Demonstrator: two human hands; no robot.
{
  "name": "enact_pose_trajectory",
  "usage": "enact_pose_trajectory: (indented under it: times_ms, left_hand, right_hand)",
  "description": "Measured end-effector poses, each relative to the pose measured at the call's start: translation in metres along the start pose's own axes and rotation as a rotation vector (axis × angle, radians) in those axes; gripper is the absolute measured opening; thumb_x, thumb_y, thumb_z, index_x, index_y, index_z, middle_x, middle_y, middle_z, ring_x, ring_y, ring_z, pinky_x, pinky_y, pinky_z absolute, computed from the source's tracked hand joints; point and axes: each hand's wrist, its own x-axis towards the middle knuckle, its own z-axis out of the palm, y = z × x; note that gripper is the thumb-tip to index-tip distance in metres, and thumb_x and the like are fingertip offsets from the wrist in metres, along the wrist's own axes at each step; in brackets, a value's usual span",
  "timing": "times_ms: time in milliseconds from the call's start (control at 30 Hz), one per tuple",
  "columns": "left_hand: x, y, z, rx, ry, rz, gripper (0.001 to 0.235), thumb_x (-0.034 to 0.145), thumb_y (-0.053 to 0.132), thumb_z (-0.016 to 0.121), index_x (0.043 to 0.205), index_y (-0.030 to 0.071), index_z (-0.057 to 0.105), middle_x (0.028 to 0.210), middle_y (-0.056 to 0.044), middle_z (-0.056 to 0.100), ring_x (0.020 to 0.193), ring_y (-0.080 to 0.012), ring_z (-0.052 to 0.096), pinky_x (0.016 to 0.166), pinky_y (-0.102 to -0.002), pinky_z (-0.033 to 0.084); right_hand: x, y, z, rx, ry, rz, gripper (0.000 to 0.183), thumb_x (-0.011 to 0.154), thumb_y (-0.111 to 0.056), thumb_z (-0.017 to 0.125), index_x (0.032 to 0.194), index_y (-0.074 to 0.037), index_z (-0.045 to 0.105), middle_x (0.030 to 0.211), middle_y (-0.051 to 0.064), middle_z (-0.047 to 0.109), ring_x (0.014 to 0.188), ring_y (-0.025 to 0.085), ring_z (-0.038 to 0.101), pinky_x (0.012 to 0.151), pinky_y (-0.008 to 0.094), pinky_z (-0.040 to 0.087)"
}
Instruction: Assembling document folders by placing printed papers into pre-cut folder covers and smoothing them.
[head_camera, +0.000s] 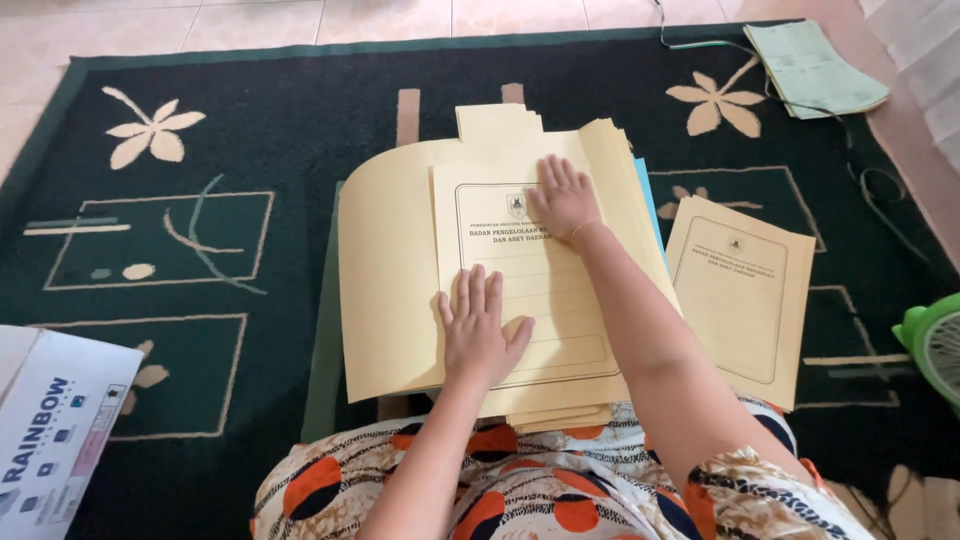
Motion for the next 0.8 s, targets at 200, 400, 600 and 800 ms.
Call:
enact_pose_trajectory:
  times_ms: [200, 400, 600, 800]
  left_hand:
    - [-0.001, 0.0, 0.0, -0.001, 0.008, -0.002, 0.082, 0.096, 0.063, 0.037, 0.16, 0.011, 0.029, 0.169, -0.017, 0.019, 0.158, -0.0354, 0.008, 0.123, -0.061, 0.003]
    - [-0.001, -0.002, 0.008, 0.04, 0.049, 0.014, 0.083, 0.096, 0.064, 0.039, 0.159, 0.01, 0.031, 0.168, -0.017, 0.021, 0.158, -0.0349, 0.012, 0.123, -0.061, 0.005]
    - [0.0, -0.006, 0.018, 0.065, 0.096, 0.02, 0.082, 0.096, 0.064, 0.037, 0.159, 0.012, 0.033, 0.168, -0.017, 0.024, 0.158, -0.0341, 0.015, 0.123, -0.061, 0.008]
    - [0.002, -0.01, 0.026, 0.078, 0.128, 0.032, 0.082, 0.096, 0.065, 0.035, 0.159, 0.012, 0.034, 0.168, -0.016, 0.024, 0.158, -0.0337, 0.016, 0.124, -0.061, 0.008]
  right_hand:
    - [-0.022, -0.007, -0.018, 0.026, 0.028, 0.184, 0.084, 0.105, -0.064, 0.002, 0.164, -0.008, 0.022, 0.172, 0.012, 0.02, 0.159, 0.024, 0.013, 0.128, 0.042, 0.013]
    - [-0.098, -0.019, -0.033, 0.066, 0.015, 0.172, 0.084, 0.106, -0.064, 0.009, 0.164, -0.005, 0.023, 0.171, 0.015, 0.02, 0.159, 0.028, 0.013, 0.128, 0.043, 0.013]
    - [-0.182, -0.019, -0.028, 0.031, -0.024, 0.129, 0.083, 0.103, -0.065, 0.017, 0.164, -0.008, 0.023, 0.172, 0.013, 0.019, 0.159, 0.028, 0.014, 0.127, 0.043, 0.014]
    - [-0.26, -0.028, -0.025, 0.076, -0.009, 0.105, 0.076, 0.105, -0.056, 0.02, 0.163, -0.008, 0.028, 0.17, 0.014, 0.024, 0.158, 0.029, 0.019, 0.125, 0.045, 0.017]
